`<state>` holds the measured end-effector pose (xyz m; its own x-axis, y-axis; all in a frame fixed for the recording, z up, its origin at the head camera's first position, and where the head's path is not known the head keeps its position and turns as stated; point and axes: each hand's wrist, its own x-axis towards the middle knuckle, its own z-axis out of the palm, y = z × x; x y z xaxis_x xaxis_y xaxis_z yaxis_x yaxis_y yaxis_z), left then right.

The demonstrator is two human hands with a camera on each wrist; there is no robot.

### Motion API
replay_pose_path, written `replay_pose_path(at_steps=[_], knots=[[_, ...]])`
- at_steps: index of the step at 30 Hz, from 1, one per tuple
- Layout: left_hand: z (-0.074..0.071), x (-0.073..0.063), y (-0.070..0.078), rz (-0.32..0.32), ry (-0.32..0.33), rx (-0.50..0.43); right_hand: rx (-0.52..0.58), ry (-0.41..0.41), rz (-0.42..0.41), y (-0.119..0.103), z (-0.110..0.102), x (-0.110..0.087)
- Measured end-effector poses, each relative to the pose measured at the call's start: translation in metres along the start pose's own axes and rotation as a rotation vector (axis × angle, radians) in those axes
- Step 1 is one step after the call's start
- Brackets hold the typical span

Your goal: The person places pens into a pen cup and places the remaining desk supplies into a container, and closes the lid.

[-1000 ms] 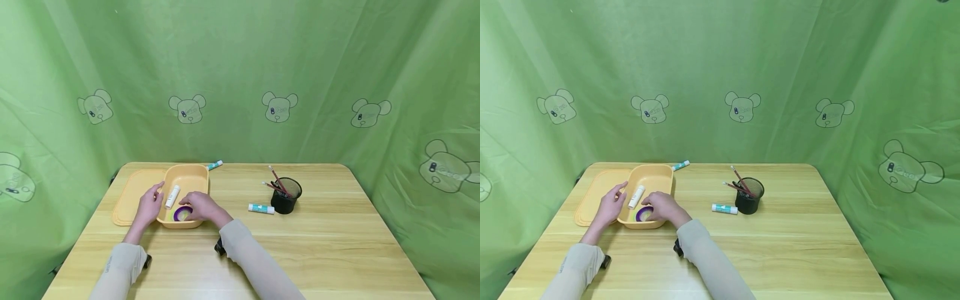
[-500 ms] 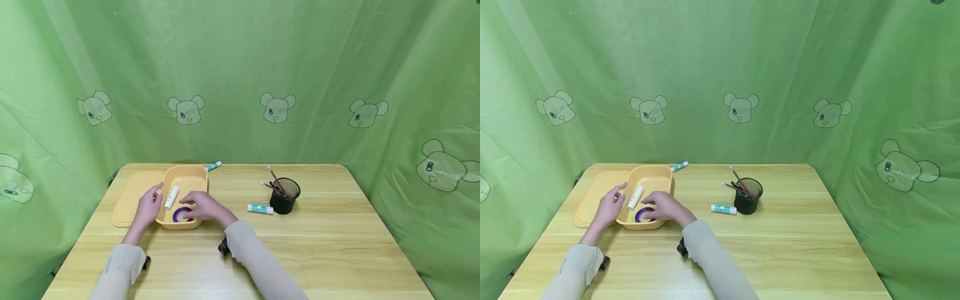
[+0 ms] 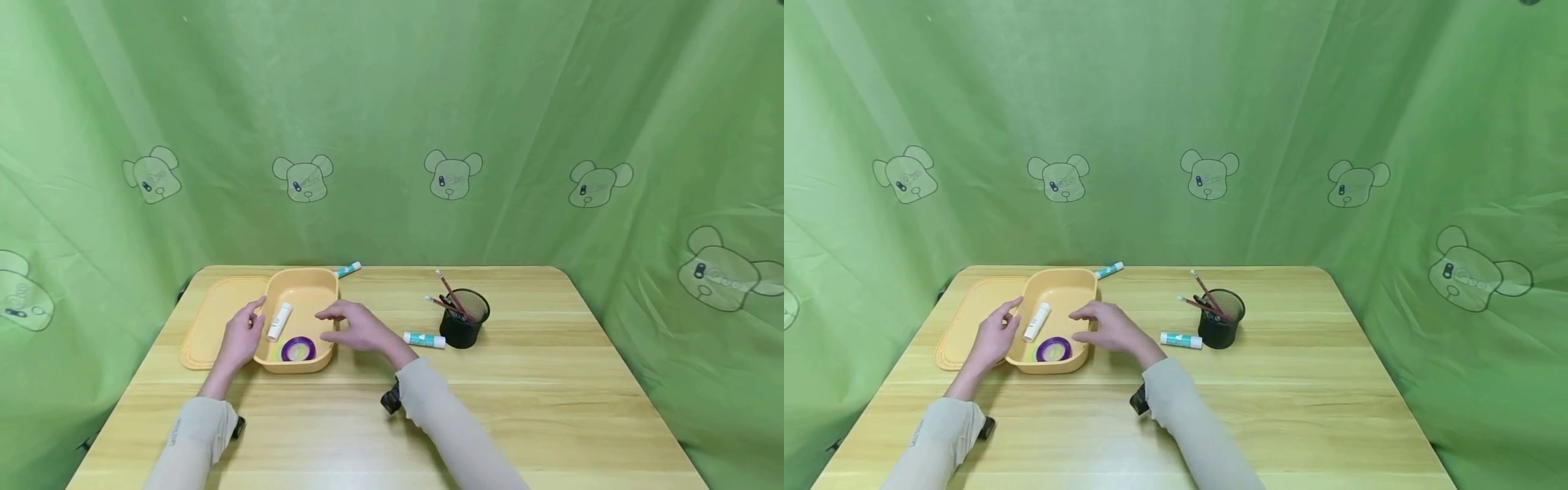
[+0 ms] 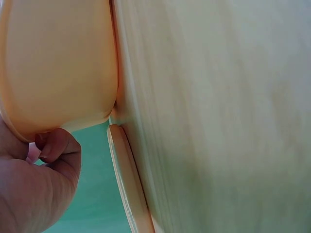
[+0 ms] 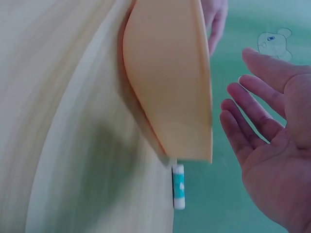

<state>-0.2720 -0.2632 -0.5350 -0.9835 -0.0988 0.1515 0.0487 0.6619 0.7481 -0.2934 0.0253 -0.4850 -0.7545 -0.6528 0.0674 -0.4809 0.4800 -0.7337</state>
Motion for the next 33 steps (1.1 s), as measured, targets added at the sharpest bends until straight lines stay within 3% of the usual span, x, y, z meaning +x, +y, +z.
replay_pose_path(at_steps=[17, 24, 33], knots=[[0.0, -0.003, 0.002, -0.012, -0.015, 0.007, -0.049, 0.122, 0.093, 0.046, -0.052, -0.066], [-0.002, -0.003, 0.004, -0.002, -0.009, 0.009, -0.075, 0.145, 0.163, 0.07, -0.059, -0.089], [-0.002, -0.002, 0.003, 0.007, -0.008, 0.0, -0.151, 0.19, 0.183, 0.093, -0.06, -0.112]])
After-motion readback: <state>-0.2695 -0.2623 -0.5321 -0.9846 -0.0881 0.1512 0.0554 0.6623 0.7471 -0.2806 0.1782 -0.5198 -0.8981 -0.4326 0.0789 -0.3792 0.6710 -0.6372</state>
